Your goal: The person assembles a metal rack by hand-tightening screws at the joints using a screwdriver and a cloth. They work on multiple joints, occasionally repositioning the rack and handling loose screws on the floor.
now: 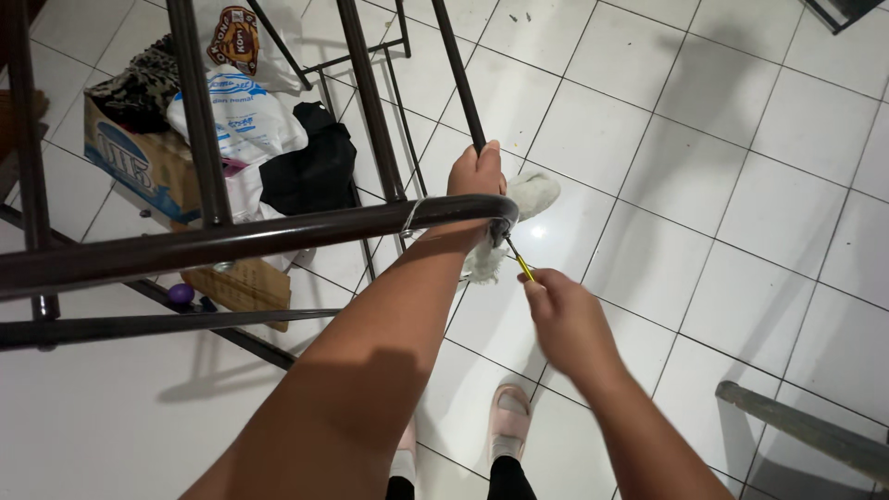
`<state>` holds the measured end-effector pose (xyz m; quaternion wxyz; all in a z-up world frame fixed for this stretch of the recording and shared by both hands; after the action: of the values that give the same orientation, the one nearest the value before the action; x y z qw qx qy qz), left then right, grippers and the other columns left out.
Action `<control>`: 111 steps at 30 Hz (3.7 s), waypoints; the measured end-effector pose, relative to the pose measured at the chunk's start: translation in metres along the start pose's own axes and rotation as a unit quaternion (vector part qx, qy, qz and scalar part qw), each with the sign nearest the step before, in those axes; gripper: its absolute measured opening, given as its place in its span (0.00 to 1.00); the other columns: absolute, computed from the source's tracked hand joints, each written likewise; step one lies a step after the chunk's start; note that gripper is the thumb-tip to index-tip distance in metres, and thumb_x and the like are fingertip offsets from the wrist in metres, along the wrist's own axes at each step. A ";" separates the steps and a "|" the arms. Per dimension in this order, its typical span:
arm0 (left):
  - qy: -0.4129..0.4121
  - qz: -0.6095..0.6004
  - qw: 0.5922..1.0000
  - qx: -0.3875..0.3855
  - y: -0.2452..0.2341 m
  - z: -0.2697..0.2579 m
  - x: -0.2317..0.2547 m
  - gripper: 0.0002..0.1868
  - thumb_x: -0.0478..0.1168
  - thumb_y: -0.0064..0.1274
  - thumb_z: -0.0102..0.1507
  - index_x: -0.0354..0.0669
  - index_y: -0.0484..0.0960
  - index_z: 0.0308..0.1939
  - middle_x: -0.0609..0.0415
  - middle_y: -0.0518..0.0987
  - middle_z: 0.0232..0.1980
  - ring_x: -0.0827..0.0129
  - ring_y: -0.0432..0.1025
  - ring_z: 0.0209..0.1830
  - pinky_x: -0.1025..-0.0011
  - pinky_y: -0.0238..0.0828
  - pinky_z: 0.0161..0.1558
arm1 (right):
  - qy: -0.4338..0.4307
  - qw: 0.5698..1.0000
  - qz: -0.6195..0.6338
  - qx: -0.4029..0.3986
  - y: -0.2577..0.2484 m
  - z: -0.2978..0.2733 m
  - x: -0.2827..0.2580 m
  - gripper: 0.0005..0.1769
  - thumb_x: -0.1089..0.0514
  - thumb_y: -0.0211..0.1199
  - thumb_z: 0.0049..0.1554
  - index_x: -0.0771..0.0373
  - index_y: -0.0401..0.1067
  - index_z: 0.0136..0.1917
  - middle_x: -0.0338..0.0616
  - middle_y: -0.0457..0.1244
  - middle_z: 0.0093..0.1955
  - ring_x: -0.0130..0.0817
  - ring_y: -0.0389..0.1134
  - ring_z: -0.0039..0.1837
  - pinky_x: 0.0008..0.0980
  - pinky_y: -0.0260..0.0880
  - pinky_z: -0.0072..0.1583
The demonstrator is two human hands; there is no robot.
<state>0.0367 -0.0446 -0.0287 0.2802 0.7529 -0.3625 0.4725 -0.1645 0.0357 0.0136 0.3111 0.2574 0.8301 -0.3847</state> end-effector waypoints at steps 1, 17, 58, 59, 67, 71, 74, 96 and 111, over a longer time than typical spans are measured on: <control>0.005 0.009 1.000 -0.007 -0.001 -0.001 -0.001 0.17 0.47 0.42 0.70 0.39 0.70 0.31 0.57 0.66 0.17 0.71 0.61 0.15 0.69 0.60 0.22 | 0.054 0.989 0.131 -0.049 0.005 0.002 0.014 0.18 0.52 0.51 0.67 0.62 0.78 0.58 0.39 0.59 0.32 0.28 0.53 0.31 0.35 0.56 0.35; -0.008 -0.032 0.999 0.003 -0.001 -0.014 -0.016 0.16 0.46 0.41 0.70 0.41 0.67 0.32 0.58 0.65 0.19 0.73 0.57 0.17 0.70 0.57 0.22 | 0.178 0.813 0.533 -0.154 0.052 -0.025 0.045 0.13 0.52 0.48 0.66 0.59 0.69 0.57 0.31 0.49 0.24 0.20 0.41 0.23 0.24 0.37 0.24; -0.237 -0.227 0.944 -0.018 -0.099 -0.171 -0.110 0.13 0.42 0.50 0.66 0.42 0.69 0.51 0.47 0.76 0.47 0.56 0.75 0.46 0.55 0.77 0.49 | 0.060 0.917 0.360 -0.163 0.053 -0.031 0.092 0.11 0.57 0.60 0.59 0.59 0.71 0.55 0.34 0.55 0.35 0.26 0.56 0.37 0.27 0.57 0.41; -0.230 -0.235 0.944 -0.016 -0.098 -0.175 -0.115 0.12 0.42 0.50 0.66 0.42 0.70 0.50 0.48 0.76 0.47 0.58 0.75 0.45 0.56 0.77 0.49 | 0.048 0.925 0.337 -0.169 0.060 -0.033 0.092 0.11 0.57 0.62 0.57 0.58 0.71 0.55 0.33 0.57 0.35 0.24 0.58 0.38 0.26 0.60 0.42; -0.145 -0.177 0.973 -0.002 -0.111 -0.178 -0.143 0.06 0.38 0.51 0.67 0.45 0.71 0.46 0.54 0.75 0.44 0.68 0.70 0.41 0.65 0.72 0.44 | -0.021 0.979 0.197 -0.050 0.049 -0.039 0.097 0.09 0.60 0.70 0.56 0.64 0.72 0.39 0.40 0.60 0.34 0.27 0.57 0.37 0.30 0.60 0.40; -0.055 0.121 0.988 0.076 -0.133 -0.180 -0.131 0.08 0.38 0.59 0.66 0.40 0.77 0.45 0.53 0.75 0.45 0.66 0.69 0.45 0.65 0.67 0.50 | -0.157 0.987 0.020 0.040 0.006 -0.055 0.059 0.10 0.60 0.69 0.53 0.65 0.70 0.38 0.43 0.63 0.39 0.36 0.64 0.38 0.34 0.66 0.42; 0.088 0.345 0.933 0.048 -0.119 -0.191 -0.089 0.13 0.39 0.63 0.59 0.41 0.79 0.44 0.50 0.75 0.52 0.59 0.71 0.52 0.63 0.68 0.54 | -0.246 0.968 -0.017 0.037 -0.008 -0.075 0.023 0.08 0.59 0.67 0.53 0.64 0.70 0.42 0.44 0.65 0.41 0.41 0.66 0.40 0.37 0.67 0.43; 0.250 0.287 0.878 -0.290 -0.013 -0.221 0.026 0.06 0.40 0.47 0.71 0.42 0.70 0.44 0.54 0.72 0.31 0.66 0.67 0.30 0.68 0.67 0.36 | -0.268 0.955 0.104 -0.071 -0.065 -0.094 0.022 0.12 0.62 0.63 0.56 0.63 0.71 0.54 0.39 0.61 0.43 0.27 0.62 0.42 0.28 0.67 0.47; 0.034 0.473 0.853 -0.220 -0.022 -0.204 -0.001 0.19 0.51 0.53 0.66 0.38 0.83 0.33 0.43 0.80 0.29 0.54 0.75 0.29 0.60 0.72 0.36 | -0.030 0.914 0.396 -0.077 -0.035 -0.058 0.079 0.17 0.49 0.49 0.67 0.64 0.71 0.50 0.43 0.63 0.39 0.32 0.63 0.44 0.33 0.64 0.46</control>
<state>-0.0501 0.1245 0.0494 0.1932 0.3930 -0.7593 0.4814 -0.2596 0.0774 0.0031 0.4816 0.5288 0.6773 -0.1723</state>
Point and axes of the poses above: each hand's wrist, its own z-axis towards the middle knuckle, its own y-axis out of the palm, x = y × z, the point moved 7 cm from there along z, towards the middle knuckle
